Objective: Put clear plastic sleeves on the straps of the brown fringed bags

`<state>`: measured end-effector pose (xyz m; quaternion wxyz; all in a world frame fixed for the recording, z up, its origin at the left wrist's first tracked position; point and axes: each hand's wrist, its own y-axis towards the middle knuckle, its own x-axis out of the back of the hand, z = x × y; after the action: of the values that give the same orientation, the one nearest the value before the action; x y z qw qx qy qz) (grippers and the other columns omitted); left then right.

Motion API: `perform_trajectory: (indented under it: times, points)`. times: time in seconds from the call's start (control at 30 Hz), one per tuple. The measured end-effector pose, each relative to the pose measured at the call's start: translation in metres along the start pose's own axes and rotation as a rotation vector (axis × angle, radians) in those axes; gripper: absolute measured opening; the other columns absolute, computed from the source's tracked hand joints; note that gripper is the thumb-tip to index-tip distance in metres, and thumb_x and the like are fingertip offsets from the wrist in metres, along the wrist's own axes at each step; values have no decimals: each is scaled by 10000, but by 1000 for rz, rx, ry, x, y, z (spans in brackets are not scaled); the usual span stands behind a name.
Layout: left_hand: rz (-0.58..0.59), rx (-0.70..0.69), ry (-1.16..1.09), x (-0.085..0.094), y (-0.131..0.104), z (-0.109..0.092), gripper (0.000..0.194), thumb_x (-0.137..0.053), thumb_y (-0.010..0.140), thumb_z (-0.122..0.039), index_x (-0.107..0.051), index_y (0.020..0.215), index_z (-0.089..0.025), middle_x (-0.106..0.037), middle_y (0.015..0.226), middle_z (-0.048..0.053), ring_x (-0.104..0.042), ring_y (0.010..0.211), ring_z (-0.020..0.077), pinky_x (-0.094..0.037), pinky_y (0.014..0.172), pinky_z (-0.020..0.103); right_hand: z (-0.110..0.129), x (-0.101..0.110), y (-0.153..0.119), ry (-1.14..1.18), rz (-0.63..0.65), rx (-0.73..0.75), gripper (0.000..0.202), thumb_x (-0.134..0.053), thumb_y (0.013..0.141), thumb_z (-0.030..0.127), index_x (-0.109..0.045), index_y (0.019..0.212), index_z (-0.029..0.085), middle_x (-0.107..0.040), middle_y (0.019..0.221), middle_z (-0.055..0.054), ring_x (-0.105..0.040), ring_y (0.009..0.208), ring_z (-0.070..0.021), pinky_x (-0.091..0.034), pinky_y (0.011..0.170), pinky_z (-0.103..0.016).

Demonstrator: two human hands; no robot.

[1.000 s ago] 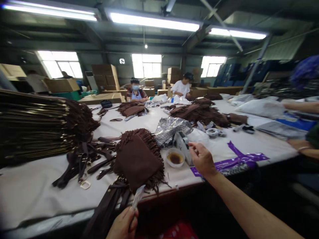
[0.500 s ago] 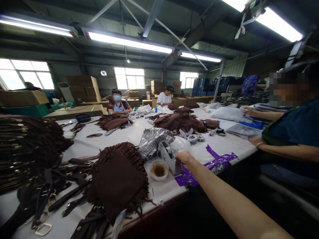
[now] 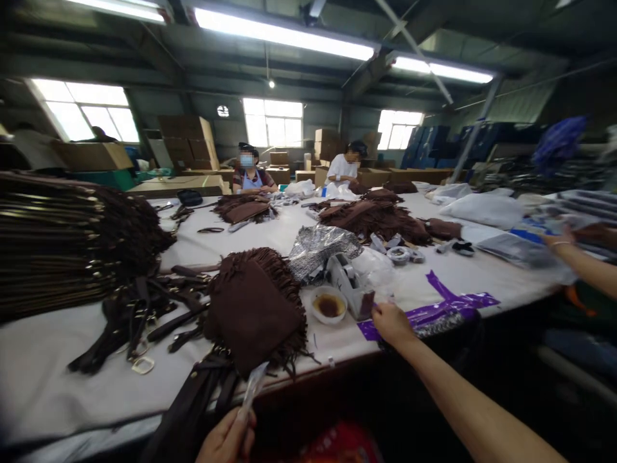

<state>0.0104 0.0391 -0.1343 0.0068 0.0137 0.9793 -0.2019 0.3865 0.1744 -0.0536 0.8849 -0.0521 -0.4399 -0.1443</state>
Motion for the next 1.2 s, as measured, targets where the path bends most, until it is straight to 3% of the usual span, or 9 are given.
perform_trajectory:
  times: [0.17, 0.27, 0.37, 0.47, 0.63, 0.8, 0.93, 1.03, 1.2]
  points:
    - [-110, -163, 181, 1, -19, -10, 457, -392, 881, -593, -536, 734, -185, -451, 527, -31, -388, 490, 116, -286, 482, 231, 30, -32, -69, 173, 462, 188, 352, -517, 846, 451, -631, 642, 188, -641, 609, -20, -559, 594, -161, -407, 606, -262]
    - [-159, -224, 339, 2, -26, -16, 375, -352, 942, -443, -526, 730, -187, -482, 573, -18, -437, 539, 127, -309, 527, 246, 81, -63, -126, 389, 788, 274, 338, -516, 866, 453, -658, 728, 179, -652, 658, -18, -543, 593, -140, -403, 575, -235]
    - [-203, -304, 536, 3, -32, -17, 326, -349, 960, -352, -539, 750, -190, -555, 649, 10, -486, 585, 140, -311, 556, 262, 135, -94, -164, 482, 923, 285, 346, -526, 855, 409, -622, 627, 168, -600, 565, -2, -468, 494, -104, -351, 496, -218]
    - [-222, -373, 696, 4, -36, -16, 294, -350, 965, -285, -554, 773, -195, -625, 727, 39, -554, 637, 157, -333, 580, 271, 163, -120, -178, 483, 906, 221, 350, -536, 824, 378, -569, 542, 173, -547, 483, 11, -428, 423, -94, -305, 431, -215]
    - [-276, -431, 1049, 7, -37, -8, 257, -340, 956, -201, -575, 855, -179, -666, 764, 79, -624, 645, 204, -361, 548, 294, 159, -147, -176, 322, 753, 155, 344, -547, 796, 372, -561, 512, 178, -555, 453, 6, -448, 412, -98, -305, 414, -210]
    - [-433, -561, 1207, 11, -39, 4, 196, -402, 941, -171, -562, 1050, -135, -667, 746, 82, -637, 618, 217, -405, 524, 296, 157, -156, -176, 231, 748, 92, 348, -535, 797, 408, -584, 539, 181, -574, 446, 1, -442, 384, -100, -306, 392, -213]
    - [-466, -689, 1249, 14, -41, 8, 378, -473, 904, -152, -458, 1279, -114, -663, 805, 86, -625, 606, 201, -399, 498, 278, 161, -153, -175, 201, 729, 125, 370, -546, 790, 419, -563, 507, 181, -579, 444, -7, -464, 396, -107, -311, 400, -214]
    - [-404, -635, 1173, 16, -41, 3, 198, -414, 918, -135, -584, 1016, -157, -635, 780, 76, -605, 620, 188, -400, 525, 273, 157, -149, -176, 219, 739, 176, 341, -553, 787, 374, -596, 516, 172, -601, 471, -7, -478, 421, -102, -319, 425, -211]
    - [-249, -502, 659, 13, -41, -13, 256, -373, 961, -233, -593, 838, -188, -642, 816, 59, -600, 752, 169, -434, 687, 276, 144, -150, -180, 330, 787, 78, 286, -531, 781, 312, -637, 562, 161, -593, 479, 0, -445, 395, -91, -298, 408, -210]
